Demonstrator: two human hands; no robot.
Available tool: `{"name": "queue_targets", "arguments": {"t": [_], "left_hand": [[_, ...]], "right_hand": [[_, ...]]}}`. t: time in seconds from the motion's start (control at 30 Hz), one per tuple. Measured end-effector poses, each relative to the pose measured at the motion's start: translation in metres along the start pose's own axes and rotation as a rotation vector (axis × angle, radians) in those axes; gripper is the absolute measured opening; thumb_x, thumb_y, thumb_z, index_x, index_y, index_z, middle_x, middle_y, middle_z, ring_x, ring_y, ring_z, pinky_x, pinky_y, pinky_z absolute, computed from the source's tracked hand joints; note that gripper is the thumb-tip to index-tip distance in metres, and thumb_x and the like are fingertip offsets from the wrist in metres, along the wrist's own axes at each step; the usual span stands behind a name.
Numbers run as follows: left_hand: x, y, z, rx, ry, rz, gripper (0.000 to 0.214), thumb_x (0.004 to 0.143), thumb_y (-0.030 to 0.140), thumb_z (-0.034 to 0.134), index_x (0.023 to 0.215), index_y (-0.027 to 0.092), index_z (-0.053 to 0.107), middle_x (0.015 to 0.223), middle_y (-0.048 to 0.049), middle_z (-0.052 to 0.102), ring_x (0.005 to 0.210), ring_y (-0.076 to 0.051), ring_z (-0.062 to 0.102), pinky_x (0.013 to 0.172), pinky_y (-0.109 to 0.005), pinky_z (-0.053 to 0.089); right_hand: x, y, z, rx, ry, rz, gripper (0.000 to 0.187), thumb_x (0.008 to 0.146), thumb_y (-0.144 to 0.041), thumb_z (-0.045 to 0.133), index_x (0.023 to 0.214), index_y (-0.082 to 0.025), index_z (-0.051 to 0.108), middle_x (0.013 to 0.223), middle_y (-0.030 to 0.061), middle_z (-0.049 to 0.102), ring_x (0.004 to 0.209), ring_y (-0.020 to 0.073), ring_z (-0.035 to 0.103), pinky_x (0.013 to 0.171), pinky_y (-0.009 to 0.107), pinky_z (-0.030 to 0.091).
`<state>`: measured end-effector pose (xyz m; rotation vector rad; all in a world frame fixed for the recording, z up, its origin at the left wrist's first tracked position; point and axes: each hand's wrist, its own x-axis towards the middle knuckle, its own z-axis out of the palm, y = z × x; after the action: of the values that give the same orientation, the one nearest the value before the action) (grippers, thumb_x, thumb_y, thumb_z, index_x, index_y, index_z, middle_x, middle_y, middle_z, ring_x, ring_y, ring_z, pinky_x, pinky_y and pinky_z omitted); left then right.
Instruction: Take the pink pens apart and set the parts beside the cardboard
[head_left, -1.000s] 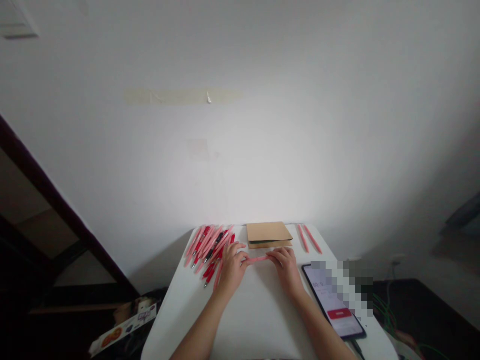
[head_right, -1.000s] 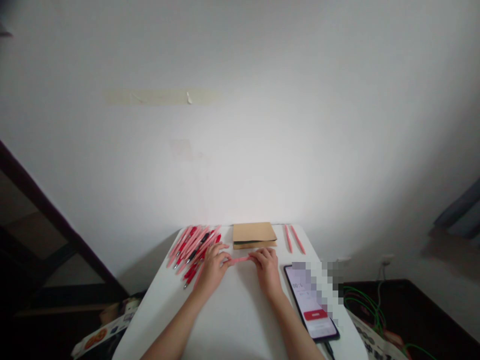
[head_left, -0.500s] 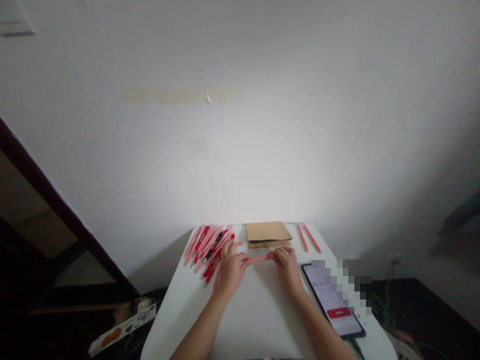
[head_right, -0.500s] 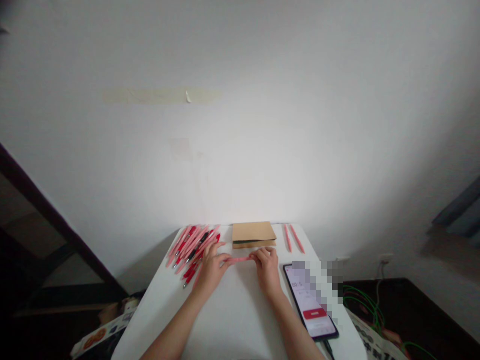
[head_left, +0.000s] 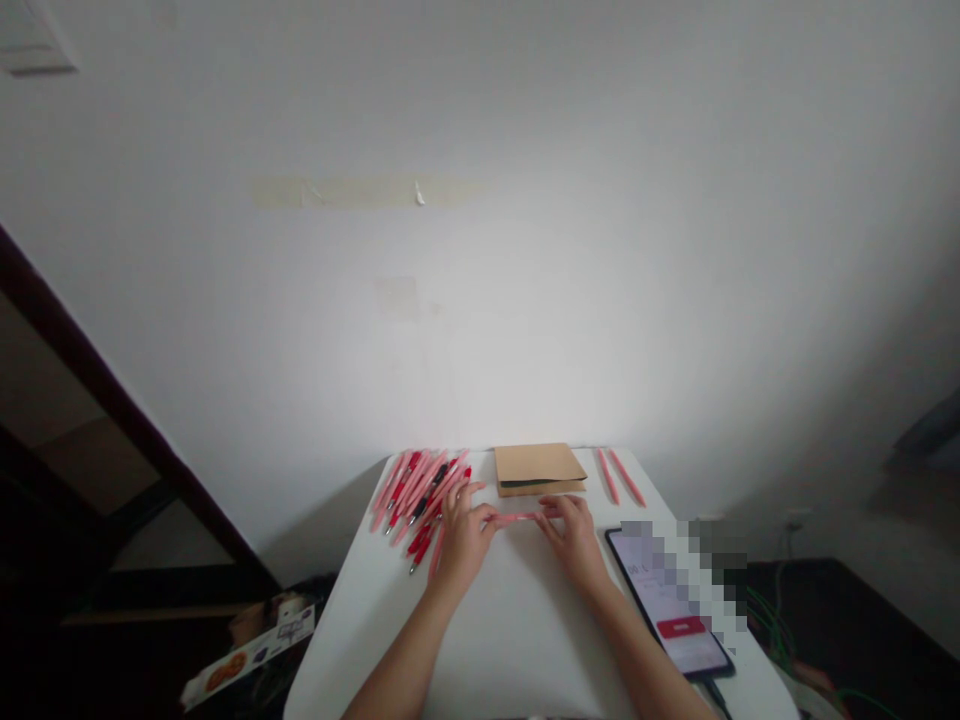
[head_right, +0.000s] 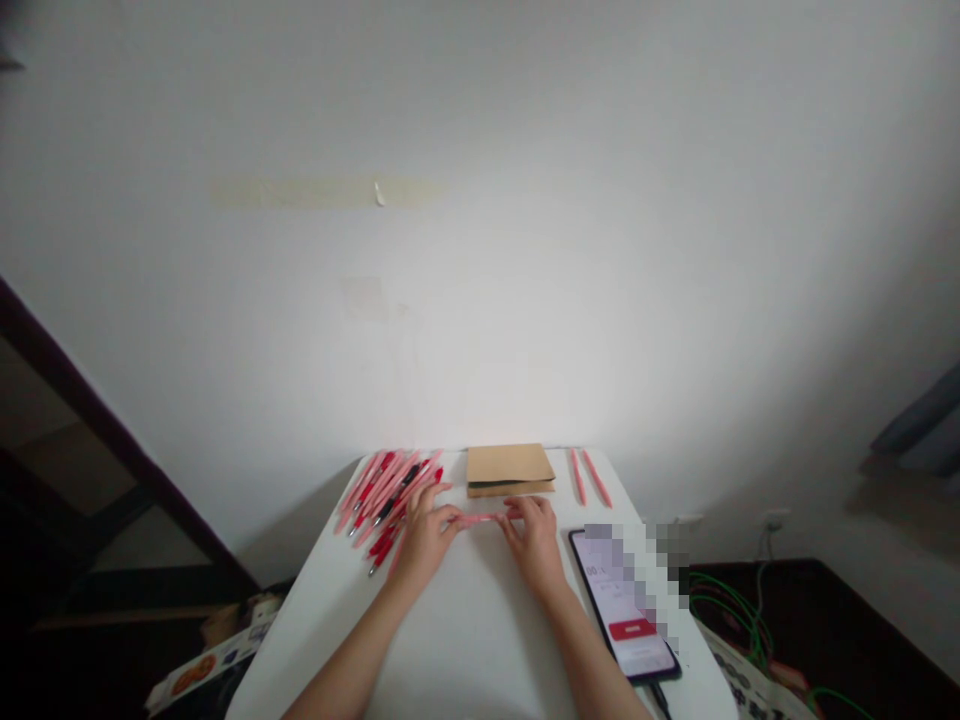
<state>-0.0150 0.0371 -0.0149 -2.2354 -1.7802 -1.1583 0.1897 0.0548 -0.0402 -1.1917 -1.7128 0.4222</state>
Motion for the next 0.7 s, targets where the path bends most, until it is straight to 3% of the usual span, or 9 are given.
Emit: {"name": "queue_targets", "arguments": {"t": [0.2,0.47,0.7], "left_hand": [[0.0012,-0.0015,-0.0007,-0.003,0.032,0.013,0.005,0.079,0.026,0.071,0.074,0.026,0.073,0.118,-0.0058,0.06,0.119,-0.029,0.047,0.105,-0.054,0.038],[0.0015,-0.0011,-0.0008,-0.024,0.073,0.024,0.003,0.079,0.025,0.071,0.076,0.025,0.073,0.113,-0.0059,0.06,0.116,-0.027,0.05,0.102,-0.051,0.041],[0.0012,-0.0028,-0.0004,0.018,0.088,0.038,0.007,0.081,0.028,0.069,0.077,0.024,0.073,0.109,-0.0061,0.062,0.112,-0.027,0.051,0.101,-0.052,0.04]], "right_hand": [[0.0009,0.0008,-0.0021,-0.049,-0.01,-0.072,0.016,0.091,-0.028,0.053,0.1,-0.022,0.066,0.098,0.0072,0.067,0.1,0.0247,0.056,0.09,0.04,0.045],[0.0012,0.0007,0.0002,-0.099,-0.002,-0.075,0.022,0.095,-0.037,0.05,0.092,-0.025,0.068,0.094,0.0067,0.064,0.096,0.0252,0.053,0.087,0.041,0.044],[0.0001,0.002,0.0001,-0.049,0.068,-0.048,0.023,0.093,-0.037,0.053,0.11,-0.025,0.063,0.101,0.0074,0.062,0.099,0.0256,0.051,0.09,0.042,0.043]]}}
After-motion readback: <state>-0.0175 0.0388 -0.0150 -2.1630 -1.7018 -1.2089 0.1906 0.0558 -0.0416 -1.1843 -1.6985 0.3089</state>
